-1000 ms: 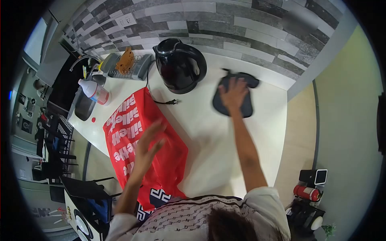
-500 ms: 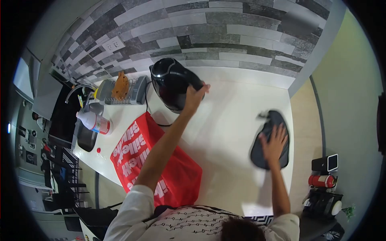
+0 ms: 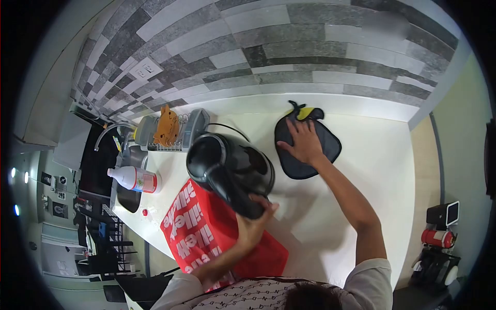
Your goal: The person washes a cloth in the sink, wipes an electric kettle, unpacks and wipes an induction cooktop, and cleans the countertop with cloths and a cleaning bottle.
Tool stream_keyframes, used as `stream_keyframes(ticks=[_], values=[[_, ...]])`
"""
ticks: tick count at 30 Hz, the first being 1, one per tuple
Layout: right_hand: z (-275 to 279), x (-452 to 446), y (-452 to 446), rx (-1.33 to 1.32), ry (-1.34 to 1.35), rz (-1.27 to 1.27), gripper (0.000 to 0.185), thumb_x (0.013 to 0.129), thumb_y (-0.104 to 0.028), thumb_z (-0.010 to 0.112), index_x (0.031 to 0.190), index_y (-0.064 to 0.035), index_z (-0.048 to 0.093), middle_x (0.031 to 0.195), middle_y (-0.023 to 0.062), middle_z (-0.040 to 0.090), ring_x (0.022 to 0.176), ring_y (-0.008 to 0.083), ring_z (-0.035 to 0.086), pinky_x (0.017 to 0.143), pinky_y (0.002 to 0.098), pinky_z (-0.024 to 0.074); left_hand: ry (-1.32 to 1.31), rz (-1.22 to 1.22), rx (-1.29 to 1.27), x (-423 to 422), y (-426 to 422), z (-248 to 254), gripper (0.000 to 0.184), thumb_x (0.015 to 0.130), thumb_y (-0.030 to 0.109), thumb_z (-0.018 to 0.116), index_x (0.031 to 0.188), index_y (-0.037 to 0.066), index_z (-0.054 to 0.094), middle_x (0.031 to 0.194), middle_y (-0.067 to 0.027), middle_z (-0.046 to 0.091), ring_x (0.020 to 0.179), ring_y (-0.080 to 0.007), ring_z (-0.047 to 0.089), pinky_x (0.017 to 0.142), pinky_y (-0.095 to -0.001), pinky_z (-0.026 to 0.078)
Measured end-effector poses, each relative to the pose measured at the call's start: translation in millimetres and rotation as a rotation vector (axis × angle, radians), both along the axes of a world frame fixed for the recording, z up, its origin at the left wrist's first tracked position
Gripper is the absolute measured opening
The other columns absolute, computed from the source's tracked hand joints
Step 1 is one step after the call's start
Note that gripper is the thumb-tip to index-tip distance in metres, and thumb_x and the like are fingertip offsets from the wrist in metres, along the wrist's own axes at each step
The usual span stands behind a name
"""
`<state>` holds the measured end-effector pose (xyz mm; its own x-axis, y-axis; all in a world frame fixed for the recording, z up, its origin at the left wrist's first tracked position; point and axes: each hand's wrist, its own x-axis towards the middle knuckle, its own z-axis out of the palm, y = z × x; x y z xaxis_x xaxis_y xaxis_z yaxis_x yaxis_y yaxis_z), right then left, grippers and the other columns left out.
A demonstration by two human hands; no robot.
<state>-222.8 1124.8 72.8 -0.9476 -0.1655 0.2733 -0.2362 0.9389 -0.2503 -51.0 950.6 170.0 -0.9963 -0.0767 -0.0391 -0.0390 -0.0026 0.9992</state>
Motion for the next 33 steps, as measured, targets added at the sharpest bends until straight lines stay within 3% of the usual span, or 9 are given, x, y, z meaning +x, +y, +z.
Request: stream_keyframes(ticks=[2, 9, 15, 19, 21, 24, 28, 32, 33], values=[[-4, -15, -19, -0.028, 0.065, 0.187, 0.076, 0.083, -0.059, 0.038, 0.132, -0.0025, 0.031, 0.125, 0.0196, 0.042, 0.119, 0.0306, 0.037, 0.103, 0.0468, 0.0213, 0.02, -0.003, -0.077, 12, -3, 2, 0.024, 0.071, 0.004, 0.072, 0.073, 0.005, 0.048, 0.072, -0.0025, 0.054, 0.067, -0.0095, 0.051, 0.061, -0.0244, 0.042], [-16, -74, -88, -0.117, 0.055, 0.505, 0.07, 0.084, -0.058, 0.035, 0.133, -0.0081, 0.032, 0.122, 0.0152, 0.048, 0.115, 0.0282, 0.042, 0.102, 0.0429, 0.0243, 0.068, -0.183, 0.001, 17, -13, -10, 0.027, 0.073, 0.003, 0.07, 0.076, 0.006, 0.043, 0.07, -0.0054, 0.056, 0.063, -0.0118, 0.051, 0.057, -0.0258, 0.041], [-17, -122, -157, -0.226, 0.034, 0.668, 0.047, 0.092, -0.038, 0.03, 0.125, -0.008, 0.044, 0.116, 0.0141, 0.054, 0.109, 0.0273, 0.049, 0.094, 0.0396, 0.0345, 0.095, -0.221, 0.029, 19, -14, -13, 0.028, 0.072, -0.002, 0.068, 0.078, 0.006, 0.042, 0.069, -0.007, 0.053, 0.061, -0.013, 0.051, 0.052, -0.0259, 0.04], [-4, -152, -193, -0.313, -0.209, 0.758, 0.046, 0.092, -0.039, 0.028, 0.11, -0.0074, 0.057, 0.113, 0.0127, 0.056, 0.104, 0.0289, 0.052, 0.089, 0.0408, 0.0394, 0.231, -0.282, -0.043, 12, -17, -18, 0.027, 0.071, -0.004, 0.067, 0.078, 0.007, 0.042, 0.068, -0.0066, 0.052, 0.059, -0.0155, 0.05, 0.055, -0.0283, 0.039], [-4, -150, -194, -0.283, -0.315, 0.781, 0.047, 0.092, -0.039, 0.028, 0.105, -0.0075, 0.059, 0.112, 0.0122, 0.057, 0.103, 0.0292, 0.053, 0.088, 0.0412, 0.0404, 0.117, -0.247, 0.091, 18, -16, -22, 0.028, 0.071, -0.006, 0.063, 0.078, 0.009, 0.041, 0.066, -0.0033, 0.046, 0.067, -0.0172, 0.047, 0.069, -0.0325, 0.039], [-15, -142, -183, -0.373, -0.158, 0.761, 0.046, 0.092, -0.039, 0.028, 0.115, -0.0099, 0.054, 0.12, 0.01, 0.053, 0.111, 0.0259, 0.048, 0.094, 0.0382, 0.035, 0.137, -0.156, 0.095, 21, -11, -26, 0.023, 0.073, -0.006, 0.06, 0.078, 0.007, 0.042, 0.066, -0.0033, 0.047, 0.062, -0.0143, 0.047, 0.058, -0.0285, 0.038], [-20, -99, -92, -0.172, 0.058, 0.647, 0.047, 0.091, -0.042, 0.033, 0.125, -0.0114, 0.046, 0.129, 0.0116, 0.044, 0.12, 0.0259, 0.04, 0.1, 0.041, 0.0283, 0.108, -0.143, 0.037, 16, -16, -41, 0.018, 0.073, -0.004, 0.062, 0.078, 0.005, 0.048, 0.067, -0.0031, 0.048, 0.059, -0.0116, 0.046, 0.054, -0.0252, 0.038], [1, -24, 28, -0.052, 0.131, 0.367, 0.05, 0.088, -0.042, 0.043, 0.125, -0.0091, 0.045, 0.129, 0.0132, 0.043, 0.12, 0.0295, 0.038, 0.101, 0.0428, 0.0269, 0.072, 0.031, 0.242, -22, 17, -24, 0.016, 0.072, 0.003, 0.067, 0.069, 0.005, 0.051, 0.066, 0.0003, 0.051, 0.057, -0.008, 0.047, 0.051, -0.0261, 0.039], [-2, -8, 57, -0.034, 0.128, 0.271, 0.049, 0.087, -0.04, 0.047, 0.124, -0.0075, 0.046, 0.13, 0.0141, 0.042, 0.12, 0.0304, 0.038, 0.099, 0.0433, 0.0277, 0.116, 0.053, 0.102, -36, 23, -24, 0.017, 0.072, 0.005, 0.067, 0.067, 0.004, 0.051, 0.062, 0.0, 0.051, 0.056, -0.0084, 0.047, 0.05, -0.0268, 0.039]])
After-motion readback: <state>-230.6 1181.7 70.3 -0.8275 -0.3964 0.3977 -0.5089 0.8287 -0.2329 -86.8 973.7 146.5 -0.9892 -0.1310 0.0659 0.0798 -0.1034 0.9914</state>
